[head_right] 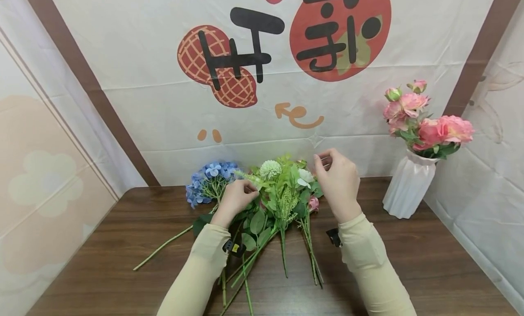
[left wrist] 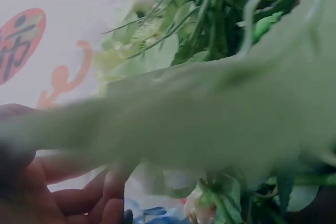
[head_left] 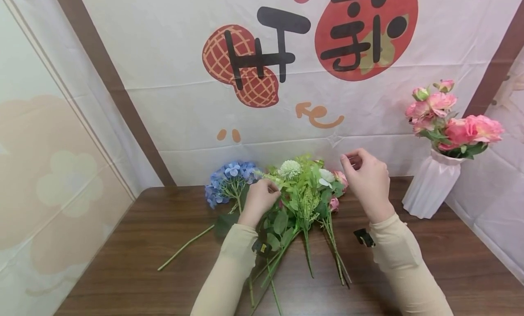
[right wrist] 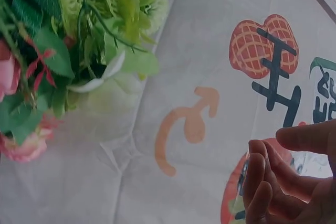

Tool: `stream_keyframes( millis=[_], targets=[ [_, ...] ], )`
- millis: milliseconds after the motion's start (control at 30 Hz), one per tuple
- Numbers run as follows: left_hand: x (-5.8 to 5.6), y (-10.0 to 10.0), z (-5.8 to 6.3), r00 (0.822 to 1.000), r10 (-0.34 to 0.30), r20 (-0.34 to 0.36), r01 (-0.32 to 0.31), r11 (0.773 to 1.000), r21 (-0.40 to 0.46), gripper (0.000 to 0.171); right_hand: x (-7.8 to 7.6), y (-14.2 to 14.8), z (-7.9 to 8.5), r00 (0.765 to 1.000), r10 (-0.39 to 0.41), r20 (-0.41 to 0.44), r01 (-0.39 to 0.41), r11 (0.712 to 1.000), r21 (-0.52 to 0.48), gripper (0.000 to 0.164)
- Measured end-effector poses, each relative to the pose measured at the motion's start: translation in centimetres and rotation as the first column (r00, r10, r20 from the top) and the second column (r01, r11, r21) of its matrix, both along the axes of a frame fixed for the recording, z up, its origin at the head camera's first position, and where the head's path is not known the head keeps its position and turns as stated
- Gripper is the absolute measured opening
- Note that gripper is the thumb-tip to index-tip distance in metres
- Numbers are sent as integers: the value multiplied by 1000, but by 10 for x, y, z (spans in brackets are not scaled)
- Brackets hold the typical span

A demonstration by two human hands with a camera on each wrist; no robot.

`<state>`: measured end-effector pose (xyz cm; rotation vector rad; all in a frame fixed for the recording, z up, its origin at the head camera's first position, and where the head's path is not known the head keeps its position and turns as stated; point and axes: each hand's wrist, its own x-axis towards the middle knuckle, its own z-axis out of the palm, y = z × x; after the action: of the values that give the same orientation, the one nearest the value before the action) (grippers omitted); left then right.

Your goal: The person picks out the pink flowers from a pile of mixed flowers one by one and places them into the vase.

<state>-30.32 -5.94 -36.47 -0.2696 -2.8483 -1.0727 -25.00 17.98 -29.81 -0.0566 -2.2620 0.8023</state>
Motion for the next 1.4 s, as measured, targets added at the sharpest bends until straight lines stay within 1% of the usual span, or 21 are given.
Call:
stream_keyframes(
  millis=[100,200,267,400,500,533,600,667,833,900,1000,1167,1267,1333,1400],
  targets=[
    [0,5,-3,999,-17,28,18,999,-38,7,-3,-3,-3,1000,3,18,-3,1000,-9,25],
    [0,10,-9,997,-50,59,55,994,-90,8,-5,-5,-7,999,3,32,-2,1000,-17,24],
    [1,12,-14,995,-67,77,77,989,-124,14,-7,-5,-9,999,6,39,-5,1000,-20,22],
    [0,15,-25,990,-90,111,109,979,-172,36,-8,-5,-10,999,12,52,-11,1000,-20,22],
    [0,16,-32,979,-104,175,135,974,-180,51,-7,-3,-10,998,7,66,-6,1000,-25,23],
    [0,16,-34,975,-106,194,142,973,-181,53,-7,-2,-9,997,5,72,-3,1000,-27,24],
    [0,17,-36,965,-112,238,154,973,-169,53,-6,-1,-8,997,0,79,2,999,-32,25],
    [-1,17,-37,957,-110,268,157,974,-163,50,-5,0,-7,996,-1,85,4,999,-36,25],
    [-4,16,-38,952,-81,296,129,981,-147,45,-4,1,-6,996,1,88,3,999,-38,26],
    [-6,17,-39,954,-73,292,117,984,-136,44,-3,2,-6,996,1,92,2,999,-36,27],
    [-7,17,-38,963,-60,261,92,990,-110,42,-3,1,-6,995,4,97,-1,999,-34,28],
    [-6,17,-32,979,-35,199,41,999,-25,43,-1,1,-5,996,9,92,-6,999,-37,28],
    [-5,14,-25,985,-14,175,10,1000,26,30,-1,1,-4,996,9,85,-5,999,-40,27],
    [-4,12,-20,990,12,142,-17,999,32,19,-1,1,-5,996,16,87,-12,999,-41,26],
    [-3,10,-14,993,47,106,-51,998,37,14,-1,0,-5,996,30,90,-27,999,-41,25]
  ],
)
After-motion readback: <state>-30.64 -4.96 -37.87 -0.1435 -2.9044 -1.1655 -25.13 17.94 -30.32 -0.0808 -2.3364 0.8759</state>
